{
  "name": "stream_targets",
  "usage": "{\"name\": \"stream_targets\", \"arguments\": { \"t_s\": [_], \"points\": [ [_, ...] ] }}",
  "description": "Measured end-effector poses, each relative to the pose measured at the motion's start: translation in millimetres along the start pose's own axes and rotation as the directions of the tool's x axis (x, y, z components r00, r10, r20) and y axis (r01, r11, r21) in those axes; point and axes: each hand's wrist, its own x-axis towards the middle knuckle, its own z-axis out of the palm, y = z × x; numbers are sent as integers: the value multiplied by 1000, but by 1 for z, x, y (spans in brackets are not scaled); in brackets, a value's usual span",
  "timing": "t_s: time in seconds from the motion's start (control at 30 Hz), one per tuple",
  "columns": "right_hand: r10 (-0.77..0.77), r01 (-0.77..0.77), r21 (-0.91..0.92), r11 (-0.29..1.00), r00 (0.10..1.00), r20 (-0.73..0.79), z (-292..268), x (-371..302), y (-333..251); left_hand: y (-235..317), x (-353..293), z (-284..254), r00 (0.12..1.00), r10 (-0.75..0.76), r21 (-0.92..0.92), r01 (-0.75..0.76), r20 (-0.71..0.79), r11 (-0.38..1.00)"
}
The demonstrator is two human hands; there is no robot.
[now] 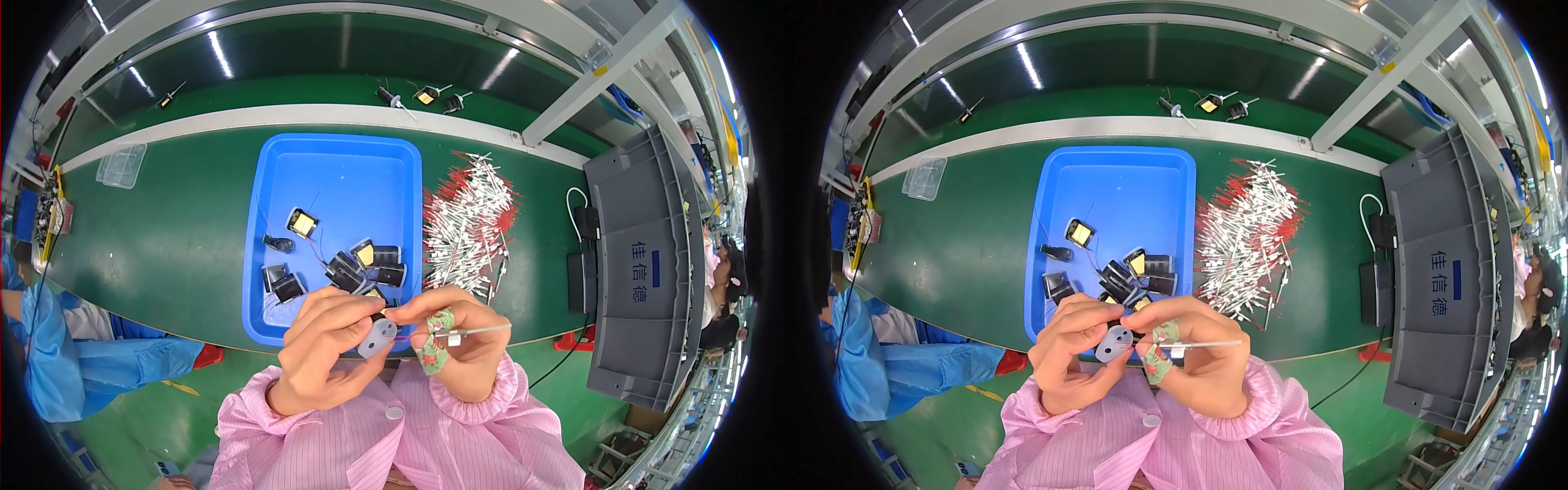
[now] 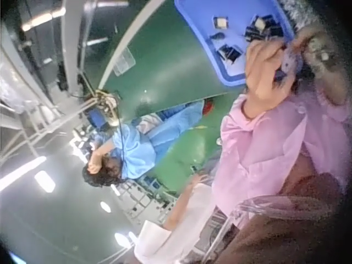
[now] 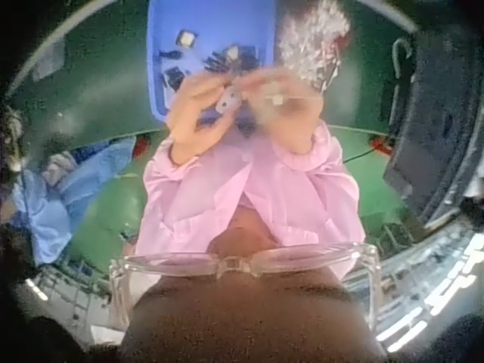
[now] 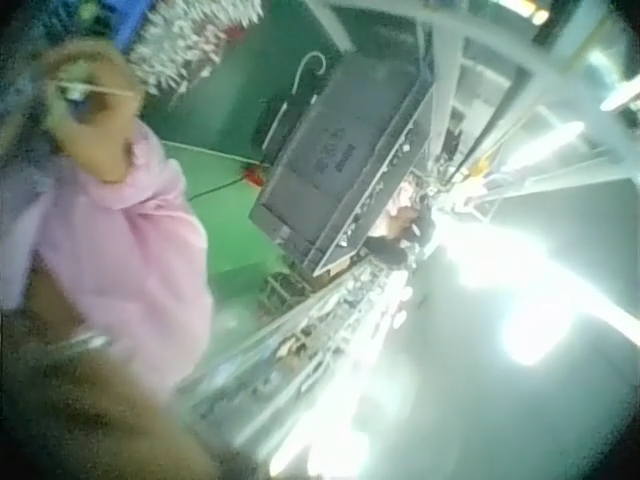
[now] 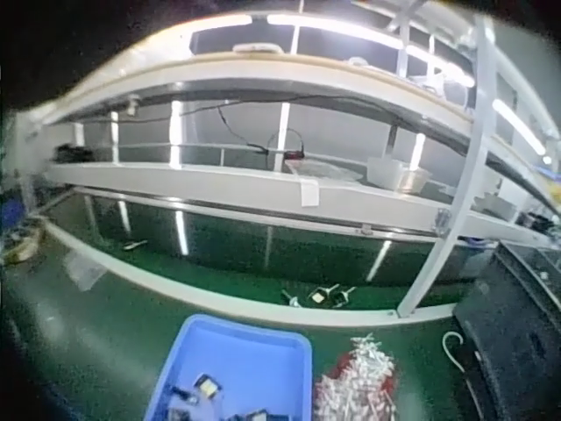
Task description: The person assembles electronic components by hand, inserting pins or wires into a plastic housing.
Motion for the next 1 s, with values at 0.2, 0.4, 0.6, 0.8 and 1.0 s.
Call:
{"name": "stream_targets", "arguments": {
  "t_s": [0.2,0.4,0.6,0.8,1.0],
  "points": [
    [-160,175,-254,951,984,76,2,2,-16,3,-3,-4,997,65,18,-66,51,998],
    [-191,208,-301,931,978,85,0,5,-17,4,-3,-6,996,49,8,-50,72,999],
    [-192,235,-334,913,969,157,-2,6,-20,3,-3,-7,996,34,-20,-32,78,999],
    [-203,250,-331,910,964,169,-1,5,-22,2,-4,-8,996,36,-48,-32,83,998],
    [-193,254,-409,876,963,186,2,6,-26,1,-4,-9,995,50,-29,-48,91,998]
  ]
}}
